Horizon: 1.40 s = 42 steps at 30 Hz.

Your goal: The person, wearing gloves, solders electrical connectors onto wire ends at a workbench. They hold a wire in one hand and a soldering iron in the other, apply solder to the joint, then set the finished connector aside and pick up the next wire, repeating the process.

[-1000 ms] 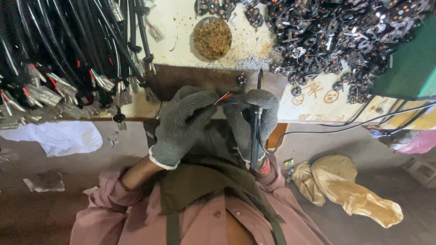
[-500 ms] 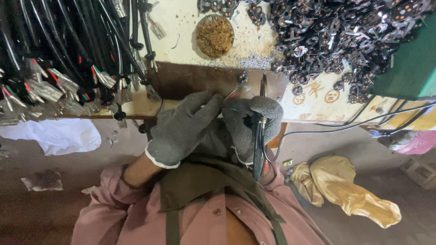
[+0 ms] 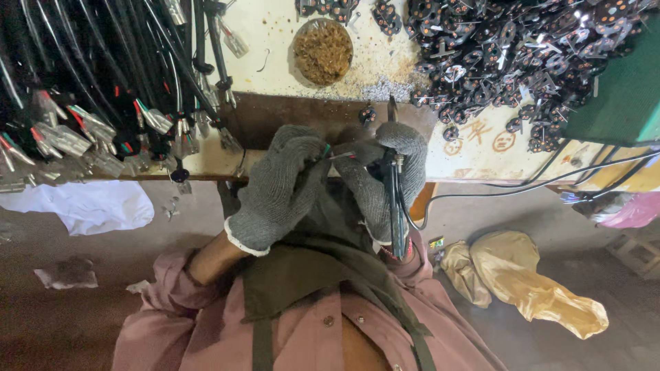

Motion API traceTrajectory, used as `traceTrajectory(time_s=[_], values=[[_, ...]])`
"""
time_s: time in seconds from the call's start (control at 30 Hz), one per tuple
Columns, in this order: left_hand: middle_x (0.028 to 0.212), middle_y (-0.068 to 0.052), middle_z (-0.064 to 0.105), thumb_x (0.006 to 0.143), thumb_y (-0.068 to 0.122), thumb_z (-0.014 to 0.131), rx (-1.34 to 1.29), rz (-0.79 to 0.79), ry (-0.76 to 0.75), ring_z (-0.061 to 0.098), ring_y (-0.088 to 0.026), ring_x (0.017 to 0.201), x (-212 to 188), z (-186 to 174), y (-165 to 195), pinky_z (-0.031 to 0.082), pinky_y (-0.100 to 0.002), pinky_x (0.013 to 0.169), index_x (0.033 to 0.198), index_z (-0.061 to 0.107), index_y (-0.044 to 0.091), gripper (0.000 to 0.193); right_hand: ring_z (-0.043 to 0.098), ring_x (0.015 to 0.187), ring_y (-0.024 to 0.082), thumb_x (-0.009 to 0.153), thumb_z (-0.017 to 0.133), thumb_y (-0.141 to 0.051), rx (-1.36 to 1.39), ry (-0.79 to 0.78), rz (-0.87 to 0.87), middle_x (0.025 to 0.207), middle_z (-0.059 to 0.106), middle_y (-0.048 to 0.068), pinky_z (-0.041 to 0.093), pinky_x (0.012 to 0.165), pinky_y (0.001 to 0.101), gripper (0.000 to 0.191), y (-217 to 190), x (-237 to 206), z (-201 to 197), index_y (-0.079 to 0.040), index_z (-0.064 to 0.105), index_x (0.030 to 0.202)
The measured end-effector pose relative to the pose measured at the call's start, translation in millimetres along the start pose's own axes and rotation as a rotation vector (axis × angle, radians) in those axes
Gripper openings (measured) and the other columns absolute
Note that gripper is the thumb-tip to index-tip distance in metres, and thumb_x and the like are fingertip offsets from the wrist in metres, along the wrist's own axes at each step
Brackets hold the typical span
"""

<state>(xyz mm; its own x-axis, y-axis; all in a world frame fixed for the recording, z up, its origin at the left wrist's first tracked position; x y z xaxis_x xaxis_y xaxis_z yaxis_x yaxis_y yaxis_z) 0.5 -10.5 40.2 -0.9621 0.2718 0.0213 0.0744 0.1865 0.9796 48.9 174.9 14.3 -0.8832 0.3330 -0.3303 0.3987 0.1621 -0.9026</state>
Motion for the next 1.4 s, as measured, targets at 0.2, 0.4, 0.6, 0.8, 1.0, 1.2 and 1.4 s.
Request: traceTrajectory(time_s=[0.2, 0.4, 0.6, 0.8, 1.0, 1.2, 1.4], values=[[0.1, -0.013, 0.07, 0.1, 0.012, 0.066, -0.086, -0.318, -0.157, 0.069, -0.03, 0.087, 3, -6, -5, 0.054, -0.036, 0.077, 0.11, 0.063, 0.003, 0.014, 0.07, 0.098, 0.017, 0.077, 0.086, 0.006, 0.071, -0.127, -0.208, 0.12, 0.063, 0.009, 0.058, 0.083, 0.0298, 0.067, 6, 1, -4, -0.006, 0.049, 0.13], [0.101, -0.014, 0.07, 0.098, 0.015, 0.066, -0.109, -0.281, -0.286, 0.072, -0.032, 0.092, 0, -2, -5, 0.054, -0.038, 0.08, 0.106, 0.066, 0.003, 0.015, 0.07, 0.09, 0.016, 0.087, 0.088, 0.004, 0.367, -0.229, -0.093, 0.112, 0.067, 0.009, 0.06, 0.081, 0.0302, 0.059, -4, 4, -16, -0.011, 0.05, 0.129], [0.097, -0.014, 0.07, 0.098, 0.016, 0.065, -0.198, -0.35, -0.402, 0.07, -0.028, 0.087, 2, -1, -17, 0.054, -0.036, 0.078, 0.108, 0.066, 0.002, 0.017, 0.05, 0.082, 0.011, 0.077, 0.09, -0.003, -0.167, -0.27, -0.301, 0.108, 0.059, 0.01, 0.044, 0.073, 0.0255, 0.059, -14, 18, -16, -0.006, 0.057, 0.125], [0.098, -0.012, 0.069, 0.098, 0.013, 0.068, -0.164, -0.377, -0.267, 0.07, -0.023, 0.087, 3, -4, -15, 0.055, -0.034, 0.078, 0.106, 0.069, 0.003, 0.013, 0.072, 0.096, 0.016, 0.09, 0.074, -0.003, 0.312, -0.164, -0.096, 0.108, 0.071, 0.007, 0.058, 0.082, 0.0293, 0.036, -3, 15, -11, -0.013, 0.052, 0.117], [0.105, -0.011, 0.07, 0.097, 0.011, 0.071, 0.02, -0.124, -0.159, 0.07, -0.024, 0.097, -2, 0, -8, 0.055, -0.033, 0.082, 0.109, 0.07, 0.004, 0.014, 0.066, 0.105, 0.017, 0.088, 0.078, 0.015, 0.17, -0.193, -0.077, 0.118, 0.062, 0.009, 0.059, 0.091, 0.0352, 0.056, 4, 9, -13, -0.006, 0.05, 0.131], [0.092, -0.004, 0.07, 0.099, 0.012, 0.07, -0.35, -0.501, -0.126, 0.061, -0.007, 0.085, -13, 15, -25, 0.053, -0.027, 0.076, 0.104, 0.071, 0.004, 0.009, 0.069, 0.093, 0.015, 0.093, 0.073, 0.015, 0.185, -0.108, -0.049, 0.105, 0.067, 0.009, 0.06, 0.084, 0.0302, 0.052, -1, 1, -5, -0.008, 0.047, 0.131], [0.088, -0.005, 0.072, 0.098, 0.014, 0.072, -0.176, -0.341, -0.017, 0.066, -0.008, 0.077, 1, 14, -17, 0.055, -0.028, 0.07, 0.101, 0.069, 0.005, 0.01, 0.067, 0.086, 0.016, 0.083, 0.082, 0.009, -0.012, 0.011, 0.008, 0.103, 0.07, 0.01, 0.055, 0.074, 0.0288, 0.056, -4, 6, 0, -0.007, 0.047, 0.124]])
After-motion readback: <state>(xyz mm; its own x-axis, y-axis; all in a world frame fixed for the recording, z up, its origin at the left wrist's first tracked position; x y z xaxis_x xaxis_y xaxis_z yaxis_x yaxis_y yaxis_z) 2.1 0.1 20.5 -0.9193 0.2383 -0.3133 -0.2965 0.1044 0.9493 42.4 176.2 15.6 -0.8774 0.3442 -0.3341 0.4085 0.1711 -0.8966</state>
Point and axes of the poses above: each hand's wrist, its own x-axis towards the middle knuckle, its own z-axis out of the palm, y = z × x, the point moved 3 cm from there along x, towards the middle knuckle
